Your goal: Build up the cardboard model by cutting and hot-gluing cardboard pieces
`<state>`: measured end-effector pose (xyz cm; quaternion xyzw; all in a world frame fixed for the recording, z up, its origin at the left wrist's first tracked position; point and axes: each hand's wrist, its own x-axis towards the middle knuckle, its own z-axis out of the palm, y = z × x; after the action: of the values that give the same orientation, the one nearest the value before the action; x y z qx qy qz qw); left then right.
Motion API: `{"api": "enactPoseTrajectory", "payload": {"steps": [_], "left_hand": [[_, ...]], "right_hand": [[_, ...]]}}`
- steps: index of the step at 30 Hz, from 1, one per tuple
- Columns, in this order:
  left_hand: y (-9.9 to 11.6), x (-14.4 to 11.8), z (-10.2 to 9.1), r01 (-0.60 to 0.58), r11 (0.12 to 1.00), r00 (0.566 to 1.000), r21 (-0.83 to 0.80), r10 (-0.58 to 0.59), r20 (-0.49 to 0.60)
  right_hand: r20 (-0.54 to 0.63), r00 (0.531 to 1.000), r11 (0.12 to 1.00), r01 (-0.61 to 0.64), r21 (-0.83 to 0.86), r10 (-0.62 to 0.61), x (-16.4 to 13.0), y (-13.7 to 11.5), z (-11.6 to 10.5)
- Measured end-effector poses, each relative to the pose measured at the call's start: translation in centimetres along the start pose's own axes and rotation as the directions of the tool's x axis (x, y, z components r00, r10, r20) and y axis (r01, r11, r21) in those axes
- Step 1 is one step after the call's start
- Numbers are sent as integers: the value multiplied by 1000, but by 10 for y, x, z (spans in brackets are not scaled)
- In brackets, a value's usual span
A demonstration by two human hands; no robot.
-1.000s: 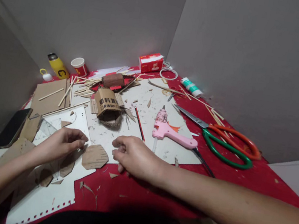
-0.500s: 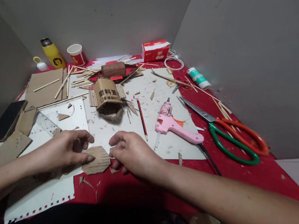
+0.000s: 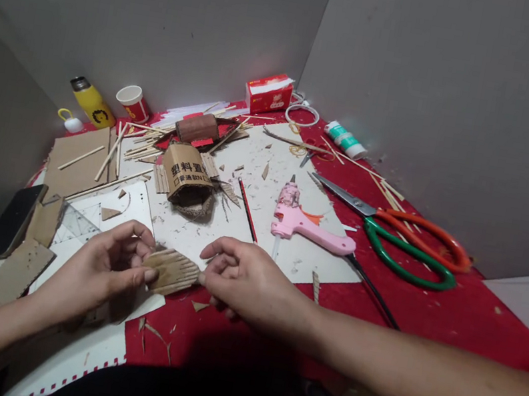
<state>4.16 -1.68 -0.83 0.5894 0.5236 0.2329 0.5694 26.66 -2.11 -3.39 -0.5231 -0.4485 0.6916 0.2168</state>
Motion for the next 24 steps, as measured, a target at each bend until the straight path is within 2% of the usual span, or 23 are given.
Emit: {"api": "enactPoseTrajectory", "payload": {"steps": [2, 5, 9, 12, 14, 17, 19, 20, 24], "left_hand": [[2, 1, 2, -66, 996, 997, -53, 63, -47], [4, 3, 5, -123, 992, 990, 2, 123, -75], [4, 7, 11, -128, 991, 992, 38, 128, -18], [3, 12, 9, -99, 995, 994, -2, 99, 39], [2, 16, 4, -97, 995, 995, -7, 97, 29], [2, 23, -8, -132, 991, 988, 25, 133, -77], [2, 28, -15, -155, 985, 976, 72, 163, -141], [1, 29, -18, -164, 982, 970, 97, 179, -166], [-4, 34, -19, -234, 950, 927, 205, 282, -247]], "right_hand": [[19, 999, 997, 43, 68, -45, 0, 0, -1], [33, 991, 984, 123, 131, -128, 3, 7, -1], [5, 979, 973, 200, 113, -201, 3, 9, -3], [-50, 955, 956, 292, 23, -291, 0, -4, -12], [-162, 891, 904, 408, -126, -425, -1, -15, -24], [-276, 706, 744, 524, -415, -652, 0, -30, -44], [-237, 609, 617, 549, -563, -757, 2, -37, -54], [-195, 578, 555, 551, -623, -792, 4, -39, -58], [23, 523, 312, 542, -780, -852, 10, -45, -59]]}}
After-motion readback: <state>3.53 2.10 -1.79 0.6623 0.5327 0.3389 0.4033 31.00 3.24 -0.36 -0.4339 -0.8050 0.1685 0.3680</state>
